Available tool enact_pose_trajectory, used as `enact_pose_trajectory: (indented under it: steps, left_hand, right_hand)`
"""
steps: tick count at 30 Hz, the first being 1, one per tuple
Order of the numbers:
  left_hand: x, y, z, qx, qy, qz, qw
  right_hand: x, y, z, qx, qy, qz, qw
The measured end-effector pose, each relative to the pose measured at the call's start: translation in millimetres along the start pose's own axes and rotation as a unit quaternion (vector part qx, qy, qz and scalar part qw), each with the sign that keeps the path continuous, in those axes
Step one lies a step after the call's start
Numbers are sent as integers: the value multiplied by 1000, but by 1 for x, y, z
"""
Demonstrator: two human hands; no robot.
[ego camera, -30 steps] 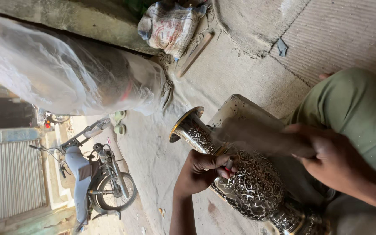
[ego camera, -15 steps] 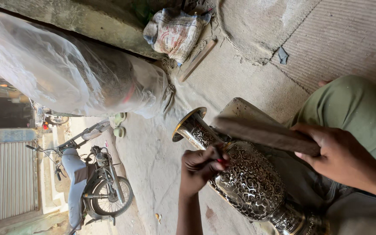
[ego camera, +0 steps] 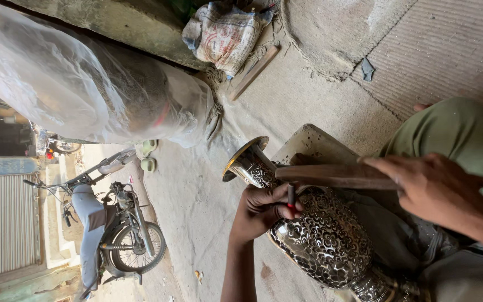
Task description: The person sits on the ground holding a chisel against the patterned surface of a brass vase and repeatedly strikes the chisel with a wooden mallet, working the chisel across different areas of the vase's decorated body to carve the design.
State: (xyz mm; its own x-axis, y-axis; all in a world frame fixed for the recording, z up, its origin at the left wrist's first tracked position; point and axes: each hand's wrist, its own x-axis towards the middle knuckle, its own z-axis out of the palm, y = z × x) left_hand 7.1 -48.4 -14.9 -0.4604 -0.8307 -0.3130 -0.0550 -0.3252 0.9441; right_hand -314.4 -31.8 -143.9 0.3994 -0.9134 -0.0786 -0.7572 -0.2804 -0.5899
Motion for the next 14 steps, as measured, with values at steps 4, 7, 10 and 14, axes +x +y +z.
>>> enact_pose_trajectory:
  steps: [4,7,10,14]
  left_hand:
    - [-4,0,3,53,5,39,998]
    - [-1,0,1,59,-21,66,996]
    - [-3,-2,-2,46,-19,37,998]
    - [-2,-11,-10,24,-42,43,998]
  right_hand:
    - [19,-7,-18,262,57,-89,959]
    - [22,-12,-27,225,-20,31,974]
    - [22,-15,-22,378,26,-21,925]
    - [14,-1,-2,134,27,58,989]
